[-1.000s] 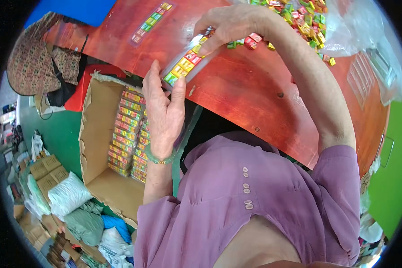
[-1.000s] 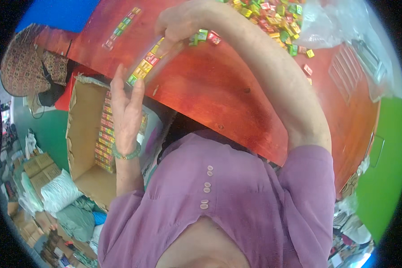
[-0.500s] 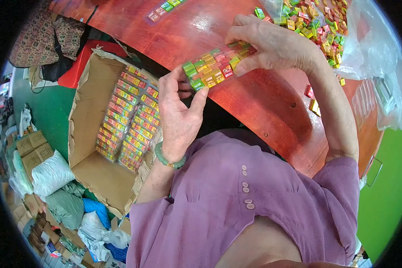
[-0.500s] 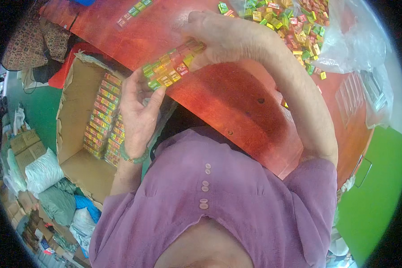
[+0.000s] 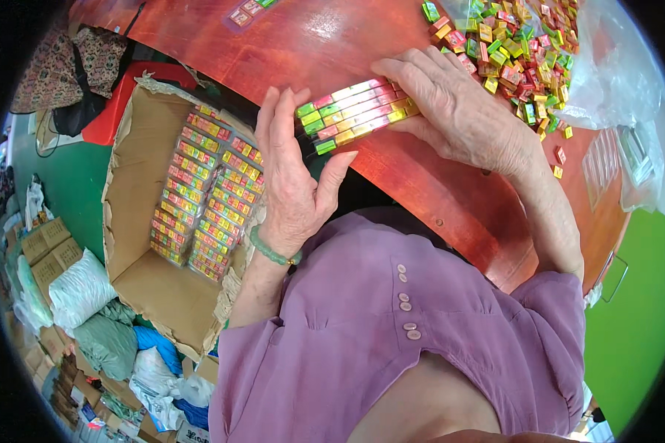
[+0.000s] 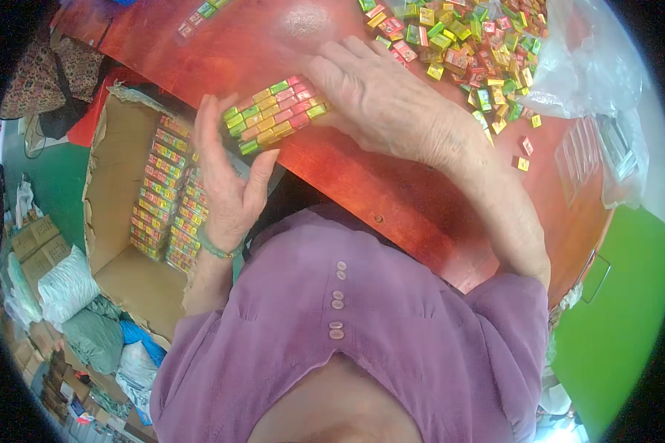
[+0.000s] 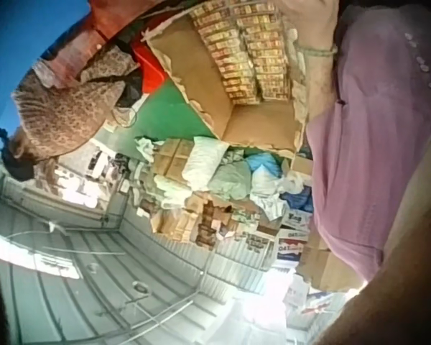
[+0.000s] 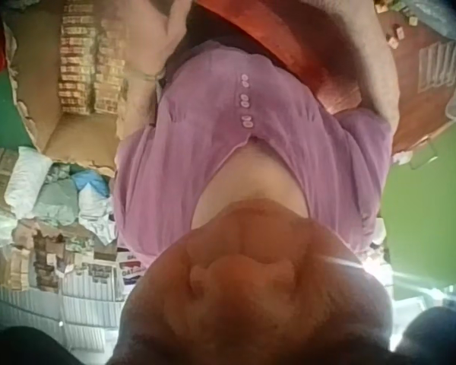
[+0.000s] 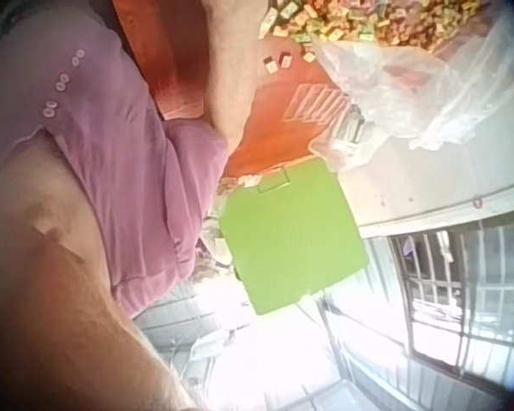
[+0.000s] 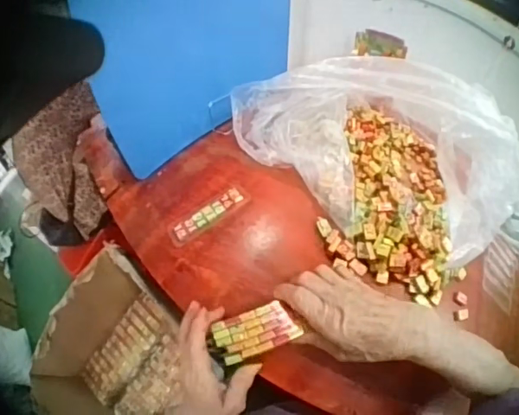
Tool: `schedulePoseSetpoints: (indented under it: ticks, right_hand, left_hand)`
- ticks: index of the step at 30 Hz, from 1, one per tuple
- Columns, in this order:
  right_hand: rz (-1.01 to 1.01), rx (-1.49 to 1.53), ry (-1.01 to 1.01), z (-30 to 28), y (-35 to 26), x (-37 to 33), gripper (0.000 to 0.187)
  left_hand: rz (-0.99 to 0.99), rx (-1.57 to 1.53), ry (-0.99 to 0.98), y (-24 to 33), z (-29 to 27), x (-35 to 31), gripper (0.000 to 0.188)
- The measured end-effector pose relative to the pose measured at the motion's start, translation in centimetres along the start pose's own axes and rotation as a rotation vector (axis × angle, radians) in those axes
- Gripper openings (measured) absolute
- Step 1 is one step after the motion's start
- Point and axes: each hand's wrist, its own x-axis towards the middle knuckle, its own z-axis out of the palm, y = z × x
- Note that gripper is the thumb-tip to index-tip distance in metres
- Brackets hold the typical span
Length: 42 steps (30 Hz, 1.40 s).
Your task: Arranging individual wrapped candies into rows and placing them into a shipping box.
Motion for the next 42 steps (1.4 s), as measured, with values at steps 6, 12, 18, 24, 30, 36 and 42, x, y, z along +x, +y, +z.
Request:
schedulePoseSetpoints:
  ticks: [6,12,18,24,30,36,42]
  right_hand:
    - [-0.050,-0.019,0.036,0.4,-0.2,-0.5,0.064]
    - [-0.079,-0.064,0.051,0.5,0.0,-0.1,0.060]
    - [-0.085,-0.067,0.025,-0.3,-0.1,-0.2,0.057]
    - [0.037,0.298,-0.233,-3.5,-2.5,0.0,0.062]
    - [0.336,0.788,-0.344,-2.4,-7.0,-1.1,0.061]
    - [0.645,1.078,-0.354,1.4,-12.2,-2.3,0.066]
    - [0.609,1.176,-0.177,5.9,-14.8,-3.3,0.064]
  left_hand:
    - [0.021,-0.090,0.115,-1.6,2.2,-0.7,0.073]
    - [0.024,-0.064,0.177,-1.7,3.0,-0.5,0.066]
    - [0.022,-0.077,0.212,-1.4,3.0,-0.7,0.066]
    - [-0.210,-0.579,0.062,1.8,-0.7,-1.9,0.072]
    - [-0.494,-1.076,-0.034,2.1,-4.9,-5.8,0.068]
    - [-0.738,-1.094,-0.208,1.5,-7.5,-10.1,0.053]
    - [-0.867,-1.123,-0.197,0.6,-8.4,-13.4,0.052]
